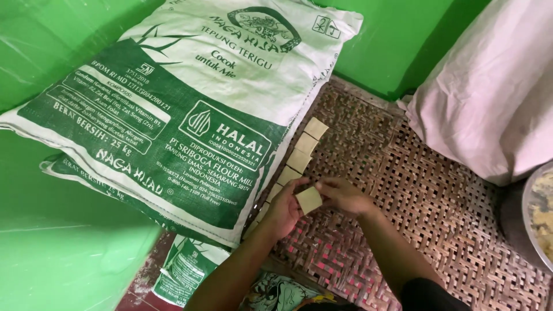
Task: Cutting dough into squares using a scraper and placing them on a drying rack.
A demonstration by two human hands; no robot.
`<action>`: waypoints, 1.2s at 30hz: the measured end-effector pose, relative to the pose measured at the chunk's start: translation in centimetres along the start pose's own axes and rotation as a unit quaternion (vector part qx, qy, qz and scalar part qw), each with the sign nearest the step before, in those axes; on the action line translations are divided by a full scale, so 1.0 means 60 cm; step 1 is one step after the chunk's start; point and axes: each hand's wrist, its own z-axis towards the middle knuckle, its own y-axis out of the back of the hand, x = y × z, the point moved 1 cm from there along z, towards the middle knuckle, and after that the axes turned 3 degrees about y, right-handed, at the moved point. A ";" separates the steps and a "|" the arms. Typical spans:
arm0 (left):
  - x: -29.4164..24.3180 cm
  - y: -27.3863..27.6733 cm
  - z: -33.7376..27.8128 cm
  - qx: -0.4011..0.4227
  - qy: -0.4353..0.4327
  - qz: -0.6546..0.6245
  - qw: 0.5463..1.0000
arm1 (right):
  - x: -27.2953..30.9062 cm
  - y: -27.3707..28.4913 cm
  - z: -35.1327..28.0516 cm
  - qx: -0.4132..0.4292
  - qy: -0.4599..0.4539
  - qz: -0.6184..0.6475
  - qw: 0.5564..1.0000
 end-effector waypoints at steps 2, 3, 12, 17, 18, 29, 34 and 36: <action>0.002 -0.007 -0.001 -0.008 0.012 0.004 1.000 | -0.007 0.002 -0.007 -0.009 0.023 -0.046 0.999; 0.003 -0.011 -0.003 -0.018 0.023 0.005 1.000 | -0.010 0.002 -0.010 -0.017 0.045 -0.093 0.995; -0.001 -0.046 0.005 -0.053 -0.067 -0.068 0.994 | 0.047 -0.035 -0.054 -0.111 0.302 -0.325 0.889; -0.009 -0.060 0.010 -0.057 -0.073 -0.049 0.995 | 0.074 -0.007 -0.033 -0.126 0.186 -0.309 0.924; -0.012 -0.065 0.007 -0.068 -0.064 -0.023 0.995 | 0.072 0.010 -0.018 -0.099 0.226 -0.316 0.916; -0.015 -0.078 -0.070 -0.089 0.021 0.183 0.979 | 0.206 0.142 0.194 -0.089 0.088 -0.277 0.953; 0.003 -0.064 -0.066 -0.050 0.038 0.160 0.985 | 0.237 0.157 0.278 -0.024 0.123 -0.450 0.884; -0.001 -0.069 -0.065 -0.039 0.045 0.172 0.983 | 0.232 0.173 0.319 0.010 0.159 -0.450 0.879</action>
